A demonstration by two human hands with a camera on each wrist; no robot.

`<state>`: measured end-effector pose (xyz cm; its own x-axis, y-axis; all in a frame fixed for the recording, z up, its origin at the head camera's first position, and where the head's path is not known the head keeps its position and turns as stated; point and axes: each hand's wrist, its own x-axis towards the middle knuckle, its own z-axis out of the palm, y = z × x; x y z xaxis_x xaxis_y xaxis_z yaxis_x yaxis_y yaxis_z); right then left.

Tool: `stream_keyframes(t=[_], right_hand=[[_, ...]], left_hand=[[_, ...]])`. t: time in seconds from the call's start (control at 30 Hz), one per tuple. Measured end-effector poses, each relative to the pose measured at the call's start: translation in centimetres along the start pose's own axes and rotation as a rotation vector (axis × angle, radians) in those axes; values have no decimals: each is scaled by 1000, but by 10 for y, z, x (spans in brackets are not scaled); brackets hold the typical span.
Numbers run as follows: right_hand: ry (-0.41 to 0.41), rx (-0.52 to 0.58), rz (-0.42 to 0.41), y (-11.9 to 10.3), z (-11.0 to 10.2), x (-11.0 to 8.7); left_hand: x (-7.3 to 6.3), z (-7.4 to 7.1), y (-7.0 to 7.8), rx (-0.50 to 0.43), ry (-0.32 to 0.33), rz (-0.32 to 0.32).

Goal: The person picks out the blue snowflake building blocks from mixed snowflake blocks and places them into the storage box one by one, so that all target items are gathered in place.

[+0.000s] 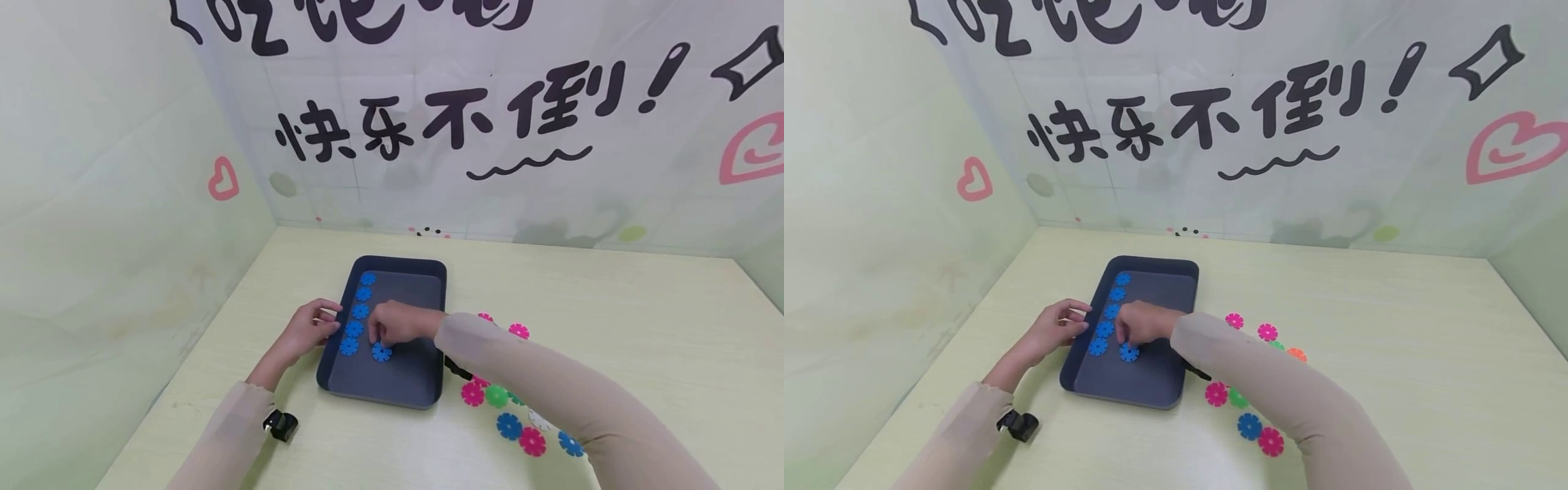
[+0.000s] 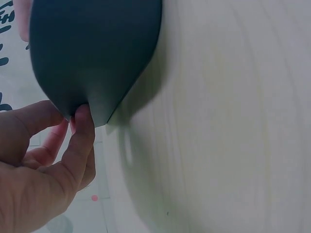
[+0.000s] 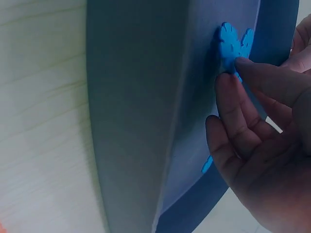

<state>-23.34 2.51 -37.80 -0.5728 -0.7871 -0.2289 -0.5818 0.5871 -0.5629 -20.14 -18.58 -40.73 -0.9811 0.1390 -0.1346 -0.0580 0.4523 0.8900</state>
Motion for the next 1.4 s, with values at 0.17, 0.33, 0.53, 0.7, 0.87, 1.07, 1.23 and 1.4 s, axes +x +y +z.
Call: stream_keyframes(t=[0.17,0.33,0.53,0.7,0.87,1.07,1.23,1.4], right_hand=[[42,22,5,3,-8,-9],[97,35,-35,8,-21,-31],[130,76,16,27,-25,-70],[147,115,97,45,-21,-106],[177,129,174,62,-16,-136],[212,136,244,74,-5,-166],[267,145,272,79,6,-183],[297,129,234,82,16,-191]], left_hand=[[0,1,0,-5,-1,0],[-1,1,0,0,-2,5],[-1,0,1,-1,-10,5],[-1,0,2,10,-9,10],[0,-1,2,17,-4,5],[0,0,2,16,-7,8],[0,0,3,12,-8,10],[-1,0,3,7,-9,11]])
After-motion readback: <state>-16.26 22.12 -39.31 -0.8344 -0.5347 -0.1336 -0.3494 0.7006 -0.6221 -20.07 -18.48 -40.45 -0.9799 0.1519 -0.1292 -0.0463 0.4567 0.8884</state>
